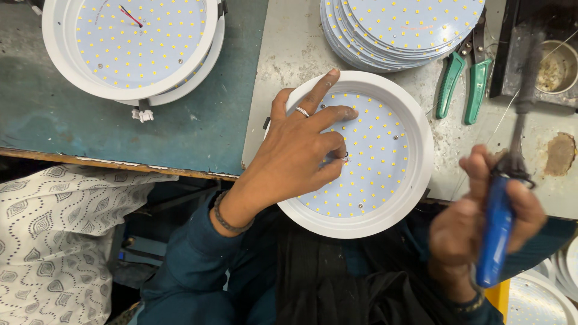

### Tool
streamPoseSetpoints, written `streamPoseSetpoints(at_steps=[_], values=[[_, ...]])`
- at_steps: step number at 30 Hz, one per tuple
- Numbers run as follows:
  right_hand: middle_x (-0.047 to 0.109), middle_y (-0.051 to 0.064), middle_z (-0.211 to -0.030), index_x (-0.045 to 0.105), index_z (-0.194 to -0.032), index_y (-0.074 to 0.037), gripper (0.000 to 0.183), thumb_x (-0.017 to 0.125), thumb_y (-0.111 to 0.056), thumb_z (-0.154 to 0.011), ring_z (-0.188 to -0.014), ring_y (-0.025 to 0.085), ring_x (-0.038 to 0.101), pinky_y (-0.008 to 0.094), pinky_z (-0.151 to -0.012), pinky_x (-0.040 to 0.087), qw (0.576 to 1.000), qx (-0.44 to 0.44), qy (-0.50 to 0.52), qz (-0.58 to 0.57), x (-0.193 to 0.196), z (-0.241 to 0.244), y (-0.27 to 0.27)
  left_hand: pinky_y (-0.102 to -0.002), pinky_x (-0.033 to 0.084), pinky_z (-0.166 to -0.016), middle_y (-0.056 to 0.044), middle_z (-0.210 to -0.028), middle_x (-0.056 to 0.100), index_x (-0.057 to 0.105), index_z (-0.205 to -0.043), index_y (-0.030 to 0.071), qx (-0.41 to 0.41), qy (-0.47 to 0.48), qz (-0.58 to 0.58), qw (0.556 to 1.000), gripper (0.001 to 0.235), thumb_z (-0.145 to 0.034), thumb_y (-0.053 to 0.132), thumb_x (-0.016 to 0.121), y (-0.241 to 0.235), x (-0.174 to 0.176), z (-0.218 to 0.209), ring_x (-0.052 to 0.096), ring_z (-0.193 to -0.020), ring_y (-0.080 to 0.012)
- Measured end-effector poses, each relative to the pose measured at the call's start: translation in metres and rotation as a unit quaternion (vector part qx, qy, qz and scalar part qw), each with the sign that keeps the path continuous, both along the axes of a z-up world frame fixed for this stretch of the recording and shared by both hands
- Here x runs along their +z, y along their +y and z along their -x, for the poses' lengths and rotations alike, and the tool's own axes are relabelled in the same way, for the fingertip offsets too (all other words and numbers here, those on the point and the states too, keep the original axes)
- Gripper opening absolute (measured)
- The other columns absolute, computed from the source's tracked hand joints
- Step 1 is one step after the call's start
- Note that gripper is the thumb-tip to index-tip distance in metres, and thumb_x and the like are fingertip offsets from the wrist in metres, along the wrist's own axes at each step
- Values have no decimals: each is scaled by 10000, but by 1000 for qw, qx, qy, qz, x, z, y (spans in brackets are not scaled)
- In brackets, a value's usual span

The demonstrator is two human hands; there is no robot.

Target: The person uses a soldering iron to attach wires to LED modules inside white circular housings. They repeatedly solder connections, move completed units aside, and continue working on additional modules.

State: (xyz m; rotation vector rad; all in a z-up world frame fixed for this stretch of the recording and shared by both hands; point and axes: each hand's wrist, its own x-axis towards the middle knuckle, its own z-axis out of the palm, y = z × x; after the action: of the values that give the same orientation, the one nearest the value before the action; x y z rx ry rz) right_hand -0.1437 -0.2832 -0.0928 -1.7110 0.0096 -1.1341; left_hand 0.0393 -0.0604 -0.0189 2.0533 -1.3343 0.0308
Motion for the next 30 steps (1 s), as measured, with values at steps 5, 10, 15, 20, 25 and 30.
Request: streamPoseSetpoints(at_steps=[5, 10, 15, 20, 25, 30], values=[[622, 320, -1179, 404, -1464, -13, 561, 555, -442, -1136, -815, 364, 709, 373, -693, 623, 997, -49, -42, 36, -6, 25, -36, -669, 166, -1140, -75, -1341, 651, 777, -753, 102, 7, -6, 1, 1000, 125, -799, 216, 755, -1, 0, 0, 290, -1524, -372], [635, 217, -819, 594, -1141, 71, 413, 583, -335, -1072, -587, 295, 646, 345, -550, 587, 997, -44, -41, 55, 10, 32, -54, -674, 177, -1122, -69, -1322, 659, 770, -718, 106, 14, -1, -7, 1000, 112, -773, 200, 742, -3, 1, 1, 300, -1513, -375], [604, 205, -752, 548, -956, 93, 302, 680, -168, -1033, -560, 234, 609, 300, -522, 532, 998, 17, 29, 51, 35, 26, -32, -678, 191, -1102, -60, -1298, 665, 768, -700, 118, 18, -2, -4, 1000, 94, -748, 194, 740, -5, 2, 1, 306, -1502, -377], [636, 190, -757, 574, -957, 89, 314, 724, -186, -978, -544, 214, 607, 262, -494, 509, 996, 15, 73, 49, 57, 6, -12, -679, 216, -1093, -42, -1282, 673, 765, -698, 121, 23, -12, -2, 1000, 98, -748, 202, 741, -4, 1, 1, 314, -1497, -366], [659, 162, -764, 631, -935, 93, 357, 751, -238, -994, -546, 178, 611, 234, -519, 505, 992, 44, 107, 53, 74, -1, -5, -659, 238, -1074, -33, -1268, 673, 765, -697, 125, 25, -11, -5, 1000, 89, -738, 201, 741, -5, 1, 0, 325, -1496, -364], [665, 140, -747, 659, -889, 79, 385, 773, -272, -1000, -531, 158, 605, 221, -517, 486, 988, 51, 126, 73, 81, -4, -5, -654, 242, -1072, -43, -1265, 671, 766, -706, 121, 26, -15, 0, 1000, 92, -741, 201, 739, -5, 0, 1, 336, -1492, -365]])
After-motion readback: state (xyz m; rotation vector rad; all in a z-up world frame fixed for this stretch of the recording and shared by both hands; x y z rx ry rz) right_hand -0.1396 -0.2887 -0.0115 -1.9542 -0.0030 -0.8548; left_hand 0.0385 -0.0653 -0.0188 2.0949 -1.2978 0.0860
